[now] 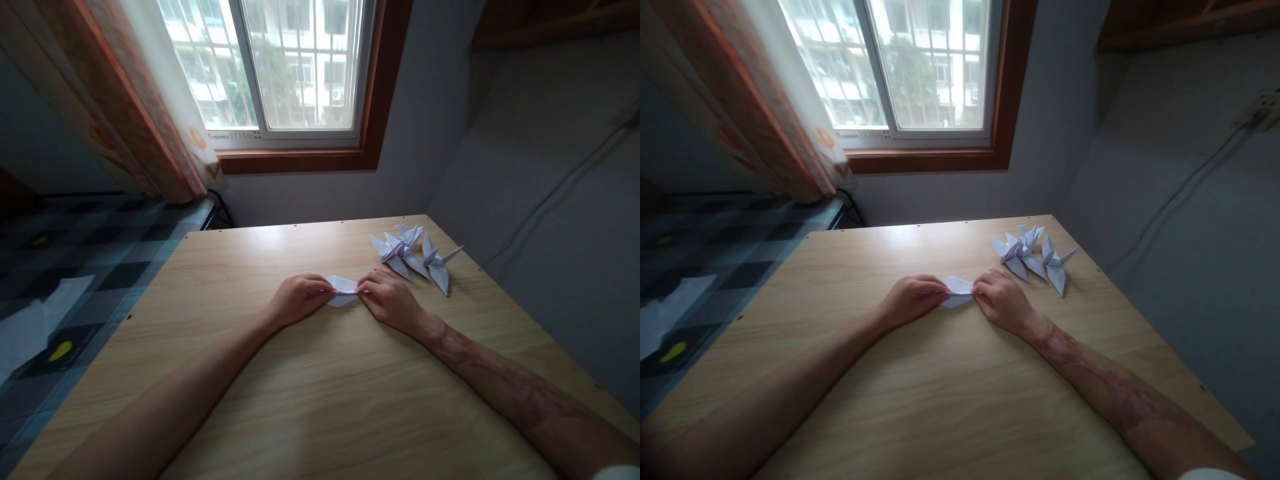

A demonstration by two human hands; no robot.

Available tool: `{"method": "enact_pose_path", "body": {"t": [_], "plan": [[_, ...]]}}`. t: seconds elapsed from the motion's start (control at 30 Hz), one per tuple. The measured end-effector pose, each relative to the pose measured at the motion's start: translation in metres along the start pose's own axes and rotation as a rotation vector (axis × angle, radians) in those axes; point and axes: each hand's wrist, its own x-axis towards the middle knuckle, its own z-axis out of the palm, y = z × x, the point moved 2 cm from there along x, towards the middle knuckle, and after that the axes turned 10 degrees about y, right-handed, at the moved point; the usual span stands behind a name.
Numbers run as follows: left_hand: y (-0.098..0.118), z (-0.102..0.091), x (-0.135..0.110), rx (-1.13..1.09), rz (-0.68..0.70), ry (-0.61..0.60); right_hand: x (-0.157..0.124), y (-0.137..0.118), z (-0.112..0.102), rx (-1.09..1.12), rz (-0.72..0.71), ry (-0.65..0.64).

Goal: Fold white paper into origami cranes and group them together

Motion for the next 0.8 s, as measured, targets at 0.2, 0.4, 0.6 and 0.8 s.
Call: {"method": "enact_pose_path", "body": {"t": [0.2, 0.4, 0.6, 0.8], "plan": [[0.004, 0.0014, -0.0018, 0.088, 0.131, -0.05, 0.0009, -0.0016, -0.0034, 0.007, 0.016, 0.008], [0.0025, 0.0023, -0.005, 0.14, 0.164, -0.04, 0.0002, -0.0022, -0.0023, 0.052, 0.039, -0.034], [0.0028, 0.0014, -0.0021, 0.19, 0.195, -0.086, 0.0006, -0.0058, -0.0035, 0.086, 0.034, -0.081], [0.0092, 0.0028, -0.0036, 0.252, 0.313, -0.079, -0.0001, -0.0049, -0.0015, 0.071, 0.012, -0.051]]}}
